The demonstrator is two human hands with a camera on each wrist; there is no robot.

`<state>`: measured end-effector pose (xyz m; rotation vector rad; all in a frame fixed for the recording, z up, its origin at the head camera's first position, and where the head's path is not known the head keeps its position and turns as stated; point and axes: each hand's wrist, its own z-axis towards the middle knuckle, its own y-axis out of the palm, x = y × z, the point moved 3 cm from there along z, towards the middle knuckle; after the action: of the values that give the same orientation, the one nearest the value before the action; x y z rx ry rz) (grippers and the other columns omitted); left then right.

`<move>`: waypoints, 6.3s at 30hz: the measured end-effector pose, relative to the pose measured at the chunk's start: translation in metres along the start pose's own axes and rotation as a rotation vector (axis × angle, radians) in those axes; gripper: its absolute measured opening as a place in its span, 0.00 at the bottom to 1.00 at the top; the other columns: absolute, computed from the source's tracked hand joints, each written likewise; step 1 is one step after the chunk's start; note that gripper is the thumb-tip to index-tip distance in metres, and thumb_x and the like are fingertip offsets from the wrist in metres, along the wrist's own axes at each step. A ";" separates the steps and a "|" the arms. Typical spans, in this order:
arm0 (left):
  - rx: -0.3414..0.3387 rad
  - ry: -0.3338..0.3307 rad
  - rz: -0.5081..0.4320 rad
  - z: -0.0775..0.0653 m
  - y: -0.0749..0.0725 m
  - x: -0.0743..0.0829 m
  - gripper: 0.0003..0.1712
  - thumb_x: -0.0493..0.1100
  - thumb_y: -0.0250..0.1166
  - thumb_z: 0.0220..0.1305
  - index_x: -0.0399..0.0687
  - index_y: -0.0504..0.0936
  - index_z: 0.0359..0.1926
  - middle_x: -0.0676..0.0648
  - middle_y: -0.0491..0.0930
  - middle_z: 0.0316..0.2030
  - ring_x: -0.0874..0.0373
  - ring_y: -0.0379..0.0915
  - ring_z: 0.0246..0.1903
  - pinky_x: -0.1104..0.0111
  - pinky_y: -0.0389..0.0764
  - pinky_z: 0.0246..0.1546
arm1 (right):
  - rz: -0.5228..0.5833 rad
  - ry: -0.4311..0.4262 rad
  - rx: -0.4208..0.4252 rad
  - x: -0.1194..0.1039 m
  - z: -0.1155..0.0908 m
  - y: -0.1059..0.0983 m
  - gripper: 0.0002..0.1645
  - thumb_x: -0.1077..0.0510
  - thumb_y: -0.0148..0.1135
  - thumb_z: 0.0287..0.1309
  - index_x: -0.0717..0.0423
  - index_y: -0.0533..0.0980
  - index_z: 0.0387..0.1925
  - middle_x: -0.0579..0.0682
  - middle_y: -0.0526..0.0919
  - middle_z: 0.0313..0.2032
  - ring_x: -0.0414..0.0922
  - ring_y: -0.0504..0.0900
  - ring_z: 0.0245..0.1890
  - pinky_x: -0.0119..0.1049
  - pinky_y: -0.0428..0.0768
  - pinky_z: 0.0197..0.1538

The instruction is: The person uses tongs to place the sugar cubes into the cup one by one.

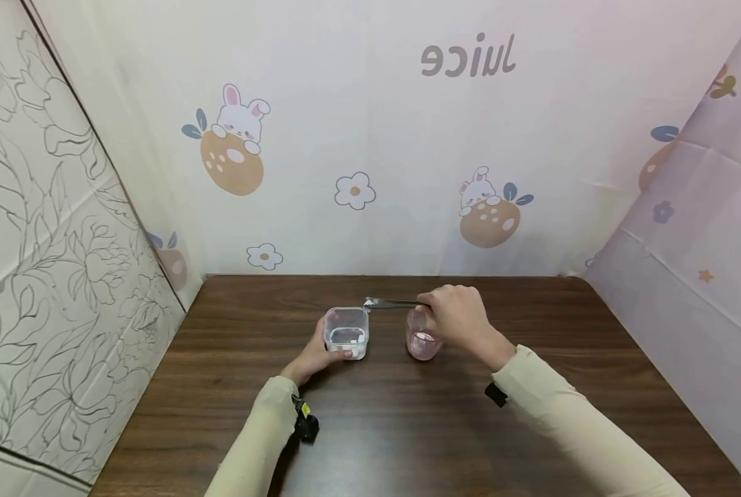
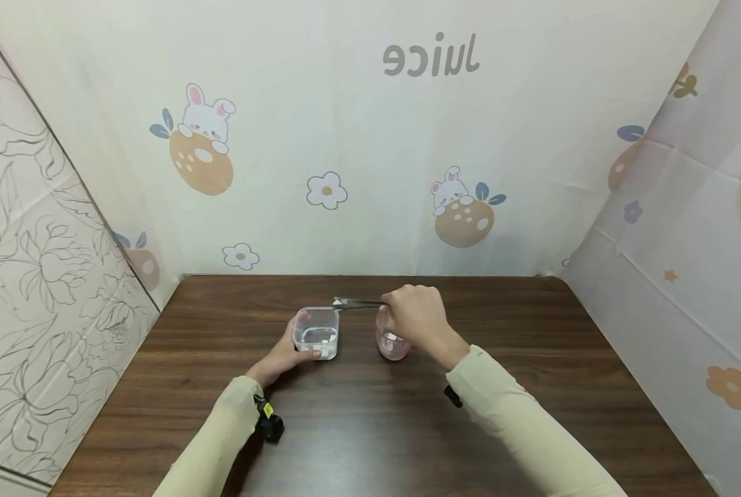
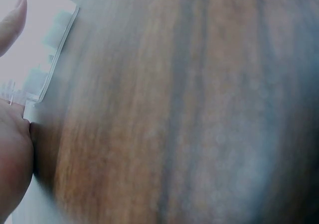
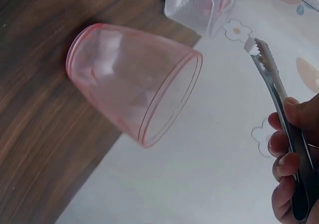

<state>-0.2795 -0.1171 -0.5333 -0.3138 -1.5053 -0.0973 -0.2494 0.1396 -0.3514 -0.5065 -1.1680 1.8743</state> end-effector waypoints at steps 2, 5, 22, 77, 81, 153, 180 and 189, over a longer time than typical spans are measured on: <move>-0.005 0.000 -0.009 0.000 0.000 0.001 0.58 0.32 0.74 0.48 0.44 0.45 0.72 0.35 0.51 0.70 0.40 0.48 0.67 0.49 0.48 0.65 | -0.001 0.009 0.001 0.004 -0.003 -0.003 0.04 0.57 0.69 0.49 0.49 0.86 0.30 0.46 0.84 0.23 0.46 0.78 0.17 0.37 0.66 0.14; -0.015 -0.008 -0.021 -0.001 -0.001 0.005 0.58 0.30 0.73 0.48 0.42 0.45 0.73 0.34 0.50 0.70 0.38 0.47 0.67 0.48 0.48 0.65 | -0.008 0.024 0.001 0.010 -0.008 -0.007 0.04 0.57 0.69 0.49 0.49 0.86 0.30 0.47 0.84 0.23 0.46 0.77 0.17 0.37 0.66 0.14; -0.029 -0.012 -0.012 -0.011 -0.001 0.030 0.56 0.31 0.72 0.50 0.38 0.44 0.72 0.32 0.50 0.70 0.37 0.48 0.66 0.48 0.49 0.64 | -0.040 0.123 -0.051 0.045 -0.054 -0.017 0.03 0.56 0.70 0.50 0.50 0.85 0.29 0.45 0.81 0.19 0.42 0.70 0.13 0.34 0.60 0.12; -0.011 -0.011 -0.020 0.001 0.000 -0.002 0.59 0.33 0.74 0.48 0.45 0.45 0.73 0.37 0.52 0.70 0.41 0.51 0.66 0.50 0.51 0.64 | -0.359 -0.127 -0.279 0.021 -0.012 0.007 0.24 0.50 0.81 0.27 0.51 0.69 0.08 0.46 0.71 0.10 0.39 0.64 0.11 0.38 0.68 0.13; -0.012 -0.011 -0.023 -0.001 0.001 0.000 0.58 0.34 0.74 0.49 0.45 0.45 0.73 0.37 0.52 0.70 0.41 0.50 0.66 0.50 0.51 0.64 | -0.371 -0.133 -0.273 0.019 -0.012 0.009 0.24 0.53 0.80 0.28 0.51 0.68 0.07 0.46 0.69 0.10 0.38 0.61 0.11 0.37 0.68 0.13; -0.033 -0.008 -0.059 -0.012 0.001 0.030 0.54 0.28 0.70 0.51 0.36 0.45 0.71 0.30 0.52 0.69 0.35 0.51 0.64 0.50 0.52 0.63 | -0.062 0.019 -0.206 -0.003 0.016 -0.014 0.09 0.55 0.71 0.47 0.45 0.80 0.16 0.41 0.71 0.11 0.41 0.64 0.11 0.38 0.65 0.14; -0.034 0.005 -0.101 -0.012 0.001 0.027 0.54 0.27 0.70 0.50 0.36 0.45 0.71 0.32 0.53 0.68 0.41 0.53 0.64 0.53 0.52 0.64 | -0.038 -0.111 -0.245 -0.054 0.034 0.038 0.15 0.52 0.74 0.45 0.46 0.76 0.13 0.42 0.71 0.12 0.39 0.65 0.11 0.36 0.67 0.14; -0.024 -0.005 -0.082 -0.012 0.000 0.029 0.55 0.28 0.71 0.50 0.37 0.45 0.71 0.33 0.54 0.68 0.42 0.52 0.65 0.54 0.52 0.63 | -0.060 -0.139 -0.263 -0.065 0.041 0.051 0.17 0.56 0.71 0.39 0.47 0.69 0.10 0.43 0.71 0.12 0.41 0.66 0.11 0.40 0.69 0.15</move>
<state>-0.2660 -0.1163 -0.5054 -0.2717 -1.5228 -0.1794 -0.2647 0.0543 -0.3819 -0.4843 -1.5170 1.7359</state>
